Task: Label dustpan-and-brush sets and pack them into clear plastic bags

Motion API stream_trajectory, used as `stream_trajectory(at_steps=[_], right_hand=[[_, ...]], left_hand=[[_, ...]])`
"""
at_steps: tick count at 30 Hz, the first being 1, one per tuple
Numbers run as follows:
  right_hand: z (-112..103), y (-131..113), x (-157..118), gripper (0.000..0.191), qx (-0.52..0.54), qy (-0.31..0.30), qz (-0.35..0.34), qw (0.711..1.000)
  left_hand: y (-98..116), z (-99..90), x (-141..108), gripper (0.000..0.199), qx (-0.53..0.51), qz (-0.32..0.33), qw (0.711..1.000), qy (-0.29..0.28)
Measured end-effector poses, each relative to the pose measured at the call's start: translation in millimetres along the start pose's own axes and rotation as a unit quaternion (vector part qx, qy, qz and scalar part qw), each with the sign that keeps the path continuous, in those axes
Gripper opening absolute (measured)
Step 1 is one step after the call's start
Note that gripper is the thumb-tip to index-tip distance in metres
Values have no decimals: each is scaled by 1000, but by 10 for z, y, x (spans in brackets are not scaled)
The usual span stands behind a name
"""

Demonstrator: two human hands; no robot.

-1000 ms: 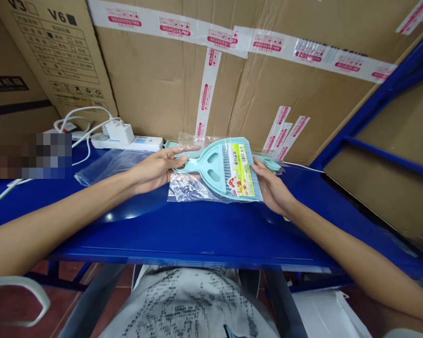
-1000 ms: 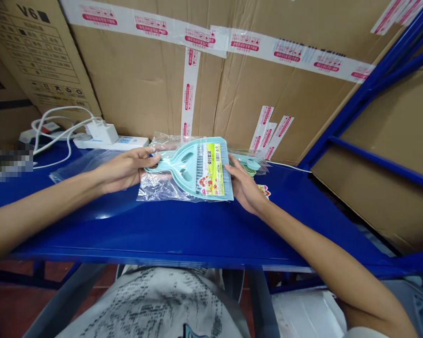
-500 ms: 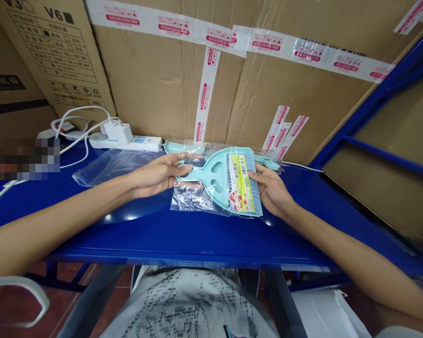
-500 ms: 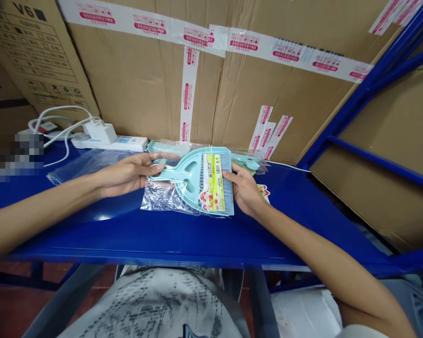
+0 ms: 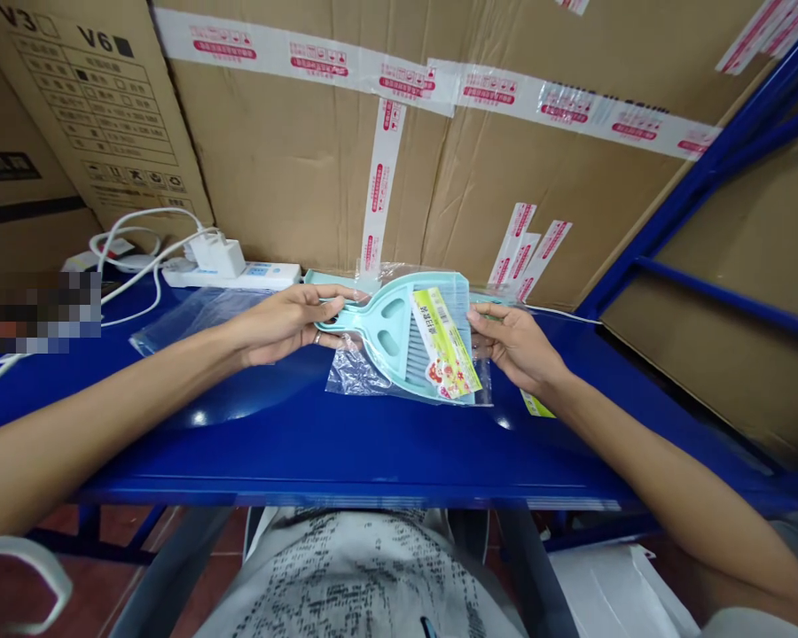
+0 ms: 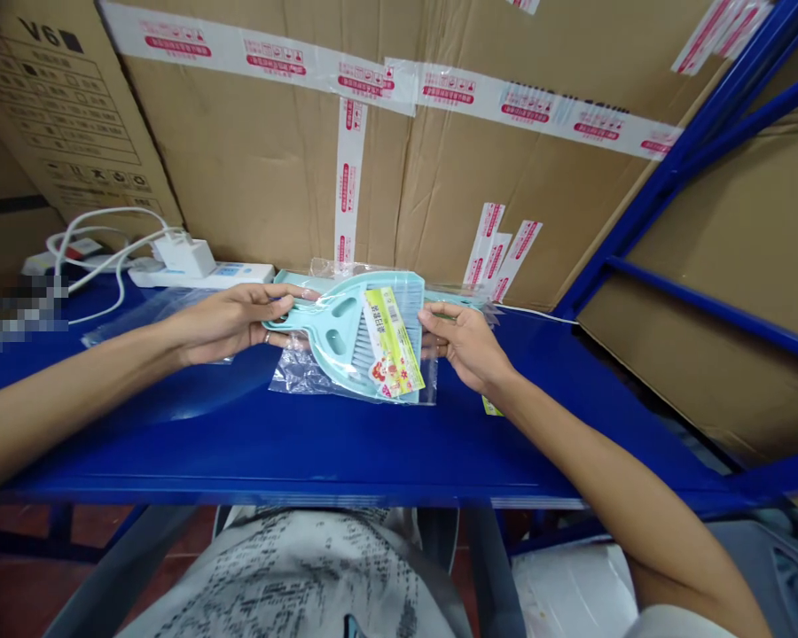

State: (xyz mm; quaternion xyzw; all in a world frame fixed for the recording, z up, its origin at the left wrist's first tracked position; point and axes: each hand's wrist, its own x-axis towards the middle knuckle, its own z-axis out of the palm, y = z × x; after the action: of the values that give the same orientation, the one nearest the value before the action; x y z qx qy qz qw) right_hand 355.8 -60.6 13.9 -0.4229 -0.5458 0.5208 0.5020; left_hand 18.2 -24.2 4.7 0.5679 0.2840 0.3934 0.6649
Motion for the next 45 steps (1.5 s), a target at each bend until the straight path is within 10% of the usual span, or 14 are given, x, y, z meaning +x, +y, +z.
stream_trajectory(at_steps=[17,21,26,34,45], right_hand=[[-142,35,92,48,-139,56,-136,979],[-192,73,89,70,-293,57,-215,930],[-251,157,147,37,-439,98,-291,845],[-204,-5,142,26,-131,87,-87,984],[-199,52,169,45,-128,90,-117,981]], left_hand=[[117,7,-55,26,11,-8,1000,9],[84,13,-36,26,5,-14,1000,19],[42,11,-19,23,11,-28,999,26],[43,20,-20,22,9,-29,999,32],[31,-11,-17,26,17,-17,1000,10]])
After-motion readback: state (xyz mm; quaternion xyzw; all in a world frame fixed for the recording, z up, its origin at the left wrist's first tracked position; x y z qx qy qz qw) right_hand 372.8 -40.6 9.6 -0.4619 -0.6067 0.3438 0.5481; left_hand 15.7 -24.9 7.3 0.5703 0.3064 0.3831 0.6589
